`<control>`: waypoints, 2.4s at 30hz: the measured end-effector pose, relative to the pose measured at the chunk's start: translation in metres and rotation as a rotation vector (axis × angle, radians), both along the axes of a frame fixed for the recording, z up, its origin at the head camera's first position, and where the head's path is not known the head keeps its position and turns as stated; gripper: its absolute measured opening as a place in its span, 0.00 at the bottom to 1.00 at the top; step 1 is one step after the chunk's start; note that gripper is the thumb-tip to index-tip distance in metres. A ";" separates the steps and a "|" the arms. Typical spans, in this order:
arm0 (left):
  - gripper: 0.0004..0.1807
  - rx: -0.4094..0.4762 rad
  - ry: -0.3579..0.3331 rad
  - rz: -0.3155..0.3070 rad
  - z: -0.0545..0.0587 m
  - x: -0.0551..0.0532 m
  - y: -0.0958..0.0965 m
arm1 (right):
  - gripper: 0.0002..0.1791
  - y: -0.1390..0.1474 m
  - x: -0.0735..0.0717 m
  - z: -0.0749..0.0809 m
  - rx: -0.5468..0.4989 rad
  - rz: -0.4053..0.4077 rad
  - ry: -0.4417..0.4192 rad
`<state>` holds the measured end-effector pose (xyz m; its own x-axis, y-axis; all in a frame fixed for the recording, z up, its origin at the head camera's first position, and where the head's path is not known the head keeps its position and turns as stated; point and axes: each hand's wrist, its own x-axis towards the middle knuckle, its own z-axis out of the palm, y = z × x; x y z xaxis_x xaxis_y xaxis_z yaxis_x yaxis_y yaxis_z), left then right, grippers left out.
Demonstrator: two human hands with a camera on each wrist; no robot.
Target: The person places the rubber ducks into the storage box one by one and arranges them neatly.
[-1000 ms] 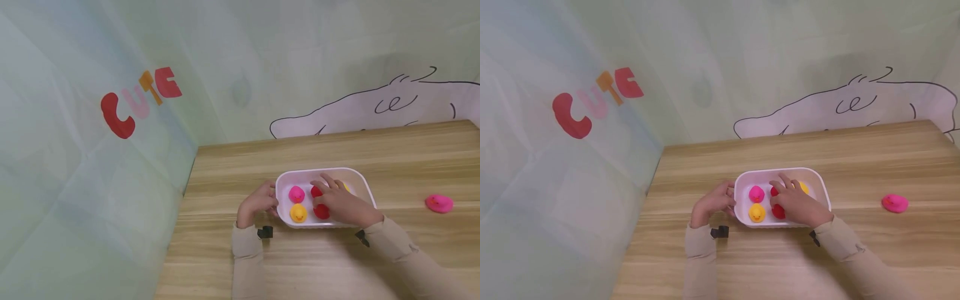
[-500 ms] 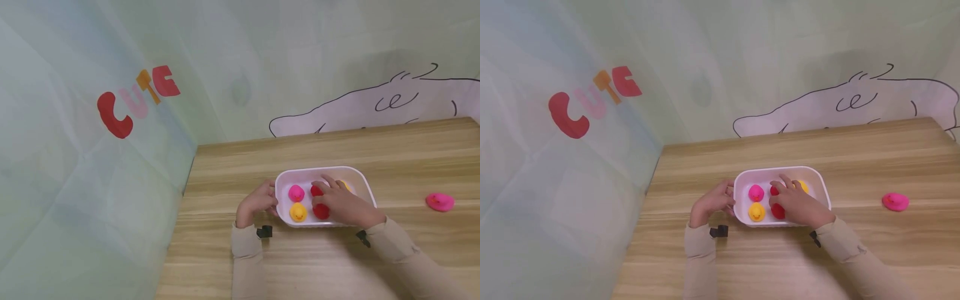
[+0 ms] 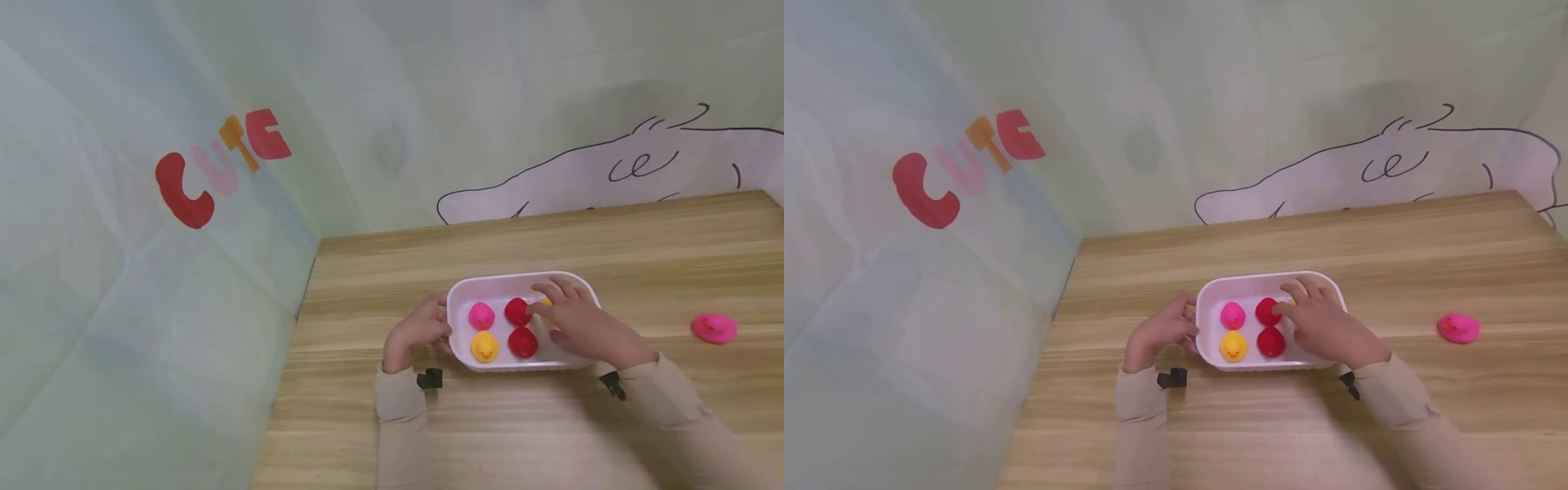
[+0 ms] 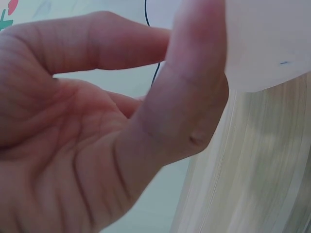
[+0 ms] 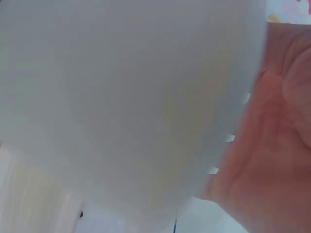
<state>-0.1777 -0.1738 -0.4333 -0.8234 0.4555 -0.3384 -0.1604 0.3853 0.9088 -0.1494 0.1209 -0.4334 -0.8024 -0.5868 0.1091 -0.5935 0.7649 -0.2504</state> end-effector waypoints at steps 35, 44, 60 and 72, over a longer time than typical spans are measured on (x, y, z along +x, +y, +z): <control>0.31 -0.033 0.011 -0.001 0.001 0.000 0.001 | 0.28 0.134 0.021 -0.023 -0.101 -0.212 0.117; 0.31 -0.047 0.018 -0.014 -0.002 -0.001 0.002 | 0.30 0.163 0.032 -0.027 -0.076 -0.253 0.128; 0.31 -0.023 0.026 -0.018 -0.003 -0.004 0.001 | 0.27 0.209 0.042 -0.034 -0.072 -0.351 0.081; 0.30 -0.008 0.006 -0.009 -0.002 -0.002 -0.003 | 0.19 0.216 0.031 -0.037 -0.068 -0.405 0.006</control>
